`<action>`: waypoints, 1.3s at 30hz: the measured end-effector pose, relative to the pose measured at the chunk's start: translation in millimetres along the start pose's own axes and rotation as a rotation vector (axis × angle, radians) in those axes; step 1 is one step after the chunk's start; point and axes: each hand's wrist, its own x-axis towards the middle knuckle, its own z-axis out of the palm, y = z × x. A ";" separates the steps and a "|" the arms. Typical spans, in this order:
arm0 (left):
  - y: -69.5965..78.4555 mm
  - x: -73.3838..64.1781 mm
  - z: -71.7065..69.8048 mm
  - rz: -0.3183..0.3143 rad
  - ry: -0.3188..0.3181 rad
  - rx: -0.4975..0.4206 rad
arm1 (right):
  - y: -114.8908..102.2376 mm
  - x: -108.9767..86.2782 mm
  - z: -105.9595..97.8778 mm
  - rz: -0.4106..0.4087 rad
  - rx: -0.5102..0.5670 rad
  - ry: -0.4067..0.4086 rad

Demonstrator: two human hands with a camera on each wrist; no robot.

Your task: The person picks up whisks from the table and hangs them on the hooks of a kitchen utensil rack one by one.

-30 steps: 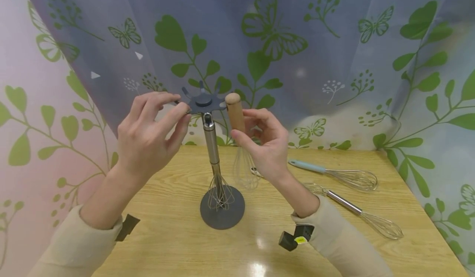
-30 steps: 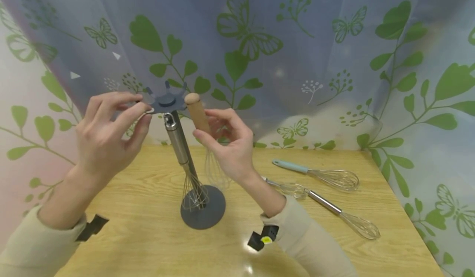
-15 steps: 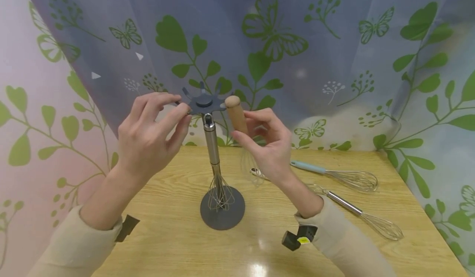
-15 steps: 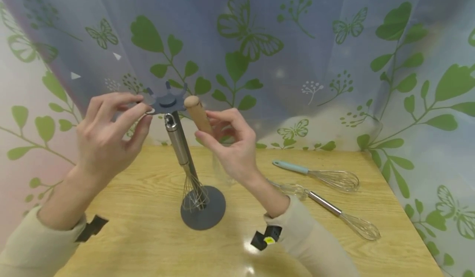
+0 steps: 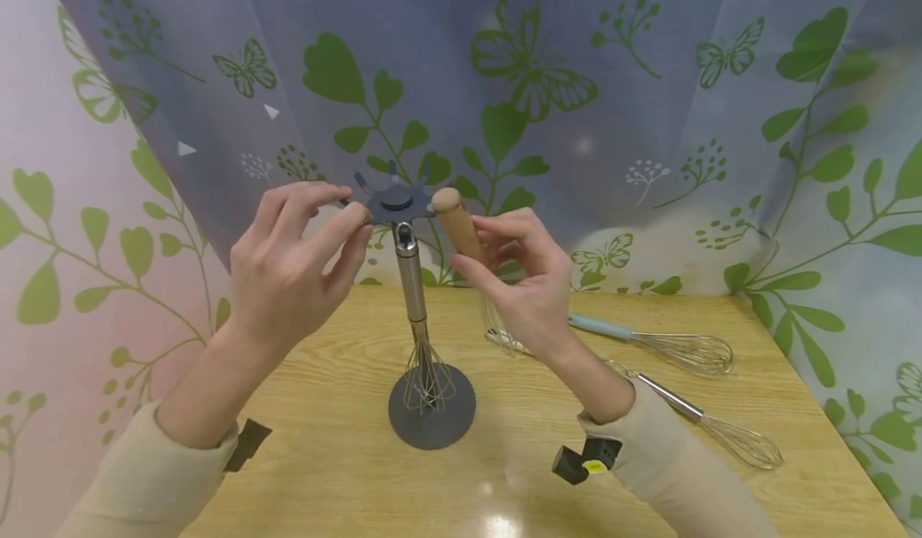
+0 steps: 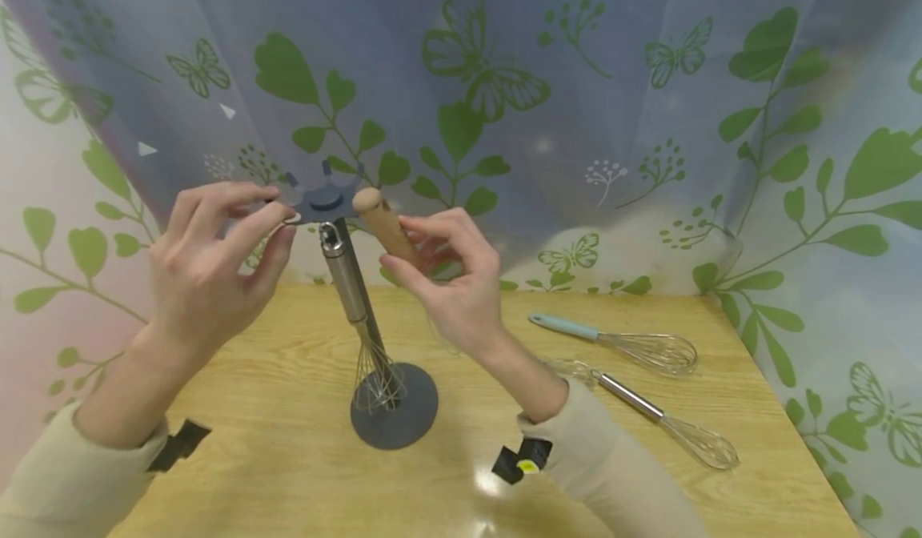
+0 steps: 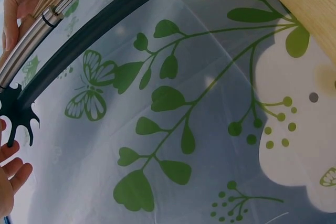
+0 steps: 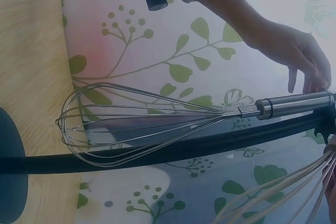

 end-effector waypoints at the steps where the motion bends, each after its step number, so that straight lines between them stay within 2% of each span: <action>1: -0.1 0.0 -0.1 0.001 -0.001 0.000 | -0.2 0.2 -0.1 -0.002 -0.006 -0.001; 16: -0.6 0.3 -0.5 0.001 -0.008 -0.003 | -5.2 1.2 -0.3 -0.003 -0.089 -0.017; 39: -2.9 0.7 0.9 -0.005 -0.003 -0.007 | -4.6 4.8 6.0 -0.014 -0.141 -0.028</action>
